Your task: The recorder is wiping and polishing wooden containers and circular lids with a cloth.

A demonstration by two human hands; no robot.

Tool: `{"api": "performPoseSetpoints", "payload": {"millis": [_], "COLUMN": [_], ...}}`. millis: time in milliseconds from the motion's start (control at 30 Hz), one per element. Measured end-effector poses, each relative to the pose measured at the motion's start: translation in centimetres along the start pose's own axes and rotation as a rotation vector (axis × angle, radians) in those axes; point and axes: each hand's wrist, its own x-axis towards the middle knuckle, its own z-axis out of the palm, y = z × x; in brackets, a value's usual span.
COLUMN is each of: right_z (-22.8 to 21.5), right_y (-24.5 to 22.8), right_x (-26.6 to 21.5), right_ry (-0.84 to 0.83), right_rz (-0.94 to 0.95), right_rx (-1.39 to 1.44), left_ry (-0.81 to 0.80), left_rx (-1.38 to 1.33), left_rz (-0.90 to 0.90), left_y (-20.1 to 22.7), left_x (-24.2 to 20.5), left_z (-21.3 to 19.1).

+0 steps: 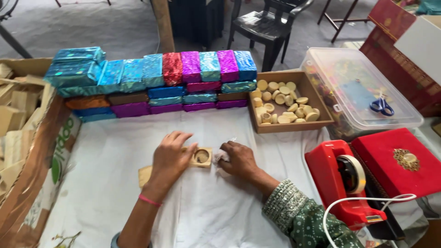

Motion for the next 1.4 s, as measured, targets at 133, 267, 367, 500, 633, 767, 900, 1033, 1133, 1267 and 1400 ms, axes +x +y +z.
{"api": "performPoseSetpoints", "payload": {"millis": [133,267,367,500,633,767,900,1033,1133,1267,1400], "right_z": [0.1,0.8,1.6,1.5,0.8,-0.4,0.3,0.3,0.4,0.3,0.6], "right_y": [0.1,0.8,1.2,1.1,1.0,-0.2,-0.4,0.5,0.2,-0.2,0.0], "right_x": [0.1,0.0,-0.1,0.1,0.2,0.6,0.6,0.6,0.5,0.7,0.8], "right_ry": [0.033,0.064,0.043,-0.041,-0.113,-0.204,-0.201,-0.174,-0.168,-0.166,-0.193], "right_rz": [-0.004,-0.024,0.001,0.033,0.065,0.085,0.083,0.079,0.078,0.059,0.048], "right_rx": [0.044,0.131,0.159,0.155,0.139,0.116,0.09,0.085,0.08,0.072,0.071], "left_ry": [-0.06,-0.216,-0.255,-0.195,-0.304,-0.266,-0.271,-0.242,-0.515,-0.418,-0.322], "left_rx": [-0.135,-0.266,-0.305,-0.324,-0.263,-0.014,0.243,0.195,0.348,0.364,0.343], "left_rz": [0.151,0.158,0.138,0.18,0.056,0.178,0.311,0.349,0.275,0.341,0.372], "left_y": [5.0,8.7,9.1,10.0,12.0,11.2,11.2,12.2,12.7,12.1,12.5], "left_x": [5.8,11.1,14.5,18.3,21.5,23.4,23.8,23.9,23.3,22.7,22.0], "left_z": [4.5,12.0,19.8,27.5,31.4,37.9,40.8,41.0,39.5,38.8,37.6]}}
